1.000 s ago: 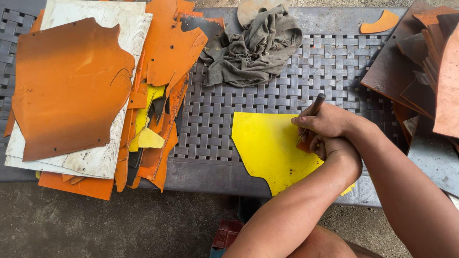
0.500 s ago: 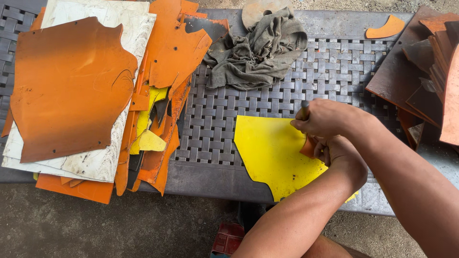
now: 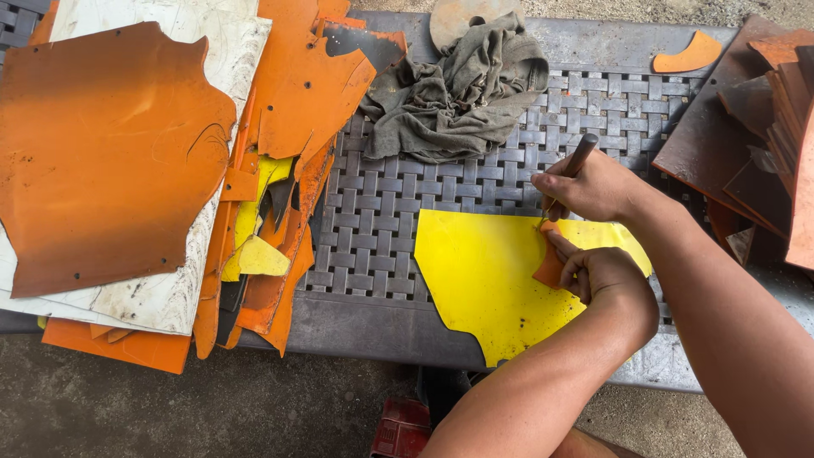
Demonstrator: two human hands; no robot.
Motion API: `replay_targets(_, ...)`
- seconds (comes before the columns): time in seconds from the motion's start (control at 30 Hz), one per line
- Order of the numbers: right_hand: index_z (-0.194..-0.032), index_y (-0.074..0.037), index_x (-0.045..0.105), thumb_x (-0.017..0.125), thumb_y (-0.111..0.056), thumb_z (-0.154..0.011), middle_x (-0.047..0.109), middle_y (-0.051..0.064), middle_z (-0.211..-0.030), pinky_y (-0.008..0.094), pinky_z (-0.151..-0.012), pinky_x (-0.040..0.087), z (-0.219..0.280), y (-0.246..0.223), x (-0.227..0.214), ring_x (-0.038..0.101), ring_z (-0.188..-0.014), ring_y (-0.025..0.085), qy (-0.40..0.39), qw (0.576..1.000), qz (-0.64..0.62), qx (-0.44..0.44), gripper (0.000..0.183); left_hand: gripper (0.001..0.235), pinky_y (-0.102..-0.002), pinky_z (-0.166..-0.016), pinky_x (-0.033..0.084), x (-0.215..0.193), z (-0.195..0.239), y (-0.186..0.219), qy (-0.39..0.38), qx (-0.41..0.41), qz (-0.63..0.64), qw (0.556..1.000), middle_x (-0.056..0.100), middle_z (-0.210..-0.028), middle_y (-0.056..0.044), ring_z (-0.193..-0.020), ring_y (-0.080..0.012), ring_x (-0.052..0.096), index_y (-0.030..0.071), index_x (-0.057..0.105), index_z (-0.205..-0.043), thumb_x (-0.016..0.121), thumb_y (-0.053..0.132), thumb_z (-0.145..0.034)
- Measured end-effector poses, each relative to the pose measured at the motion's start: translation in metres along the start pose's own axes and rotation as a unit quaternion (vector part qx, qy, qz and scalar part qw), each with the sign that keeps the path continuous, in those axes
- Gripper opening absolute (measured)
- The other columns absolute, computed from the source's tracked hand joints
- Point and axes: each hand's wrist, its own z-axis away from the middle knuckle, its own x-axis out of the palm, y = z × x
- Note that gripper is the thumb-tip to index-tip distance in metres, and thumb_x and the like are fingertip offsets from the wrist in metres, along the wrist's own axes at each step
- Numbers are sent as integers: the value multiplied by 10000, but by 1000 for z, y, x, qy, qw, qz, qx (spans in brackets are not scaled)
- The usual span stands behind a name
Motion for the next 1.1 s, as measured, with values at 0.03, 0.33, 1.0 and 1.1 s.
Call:
replay_targets(0.03,-916,11,787,603,-357,-998,785,128,-740,385,-693,599,-4,5,1,768,-704,203,-1,1000,2,2,420,205,-322,-515,535,-1,1,-1,-5,6,0,1000,653,-1200,-462,-476,-201,571,9,730,-882,714,212,-855)
replay_targets(0.33,-888,14,796,620,-357,-996,788,139,-741,384,-690,583,-24,24,3,757,-703,222,-15,1000,12,14,425,238,-303,-510,525,-2,5,-3,-7,13,-9,1000,607,-1216,-509,-435,-94,549,2,721,-876,704,239,-852)
replay_targets(1.0,-857,36,769,633,-306,-1047,750,113,-751,334,-688,550,29,81,-3,675,-712,171,204,970,-123,-49,414,393,-326,-523,561,15,-18,9,22,-39,-18,999,543,-1338,-468,-1129,-503,677,-90,667,-1201,635,93,-854)
replay_targets(1.1,-965,33,734,635,-236,-1082,754,122,-897,308,-760,566,90,101,30,694,-819,154,336,915,-191,-114,310,334,-398,-545,582,20,-5,0,69,-53,50,995,478,-1392,-460,-1217,-547,612,-35,702,-1182,617,119,-899)
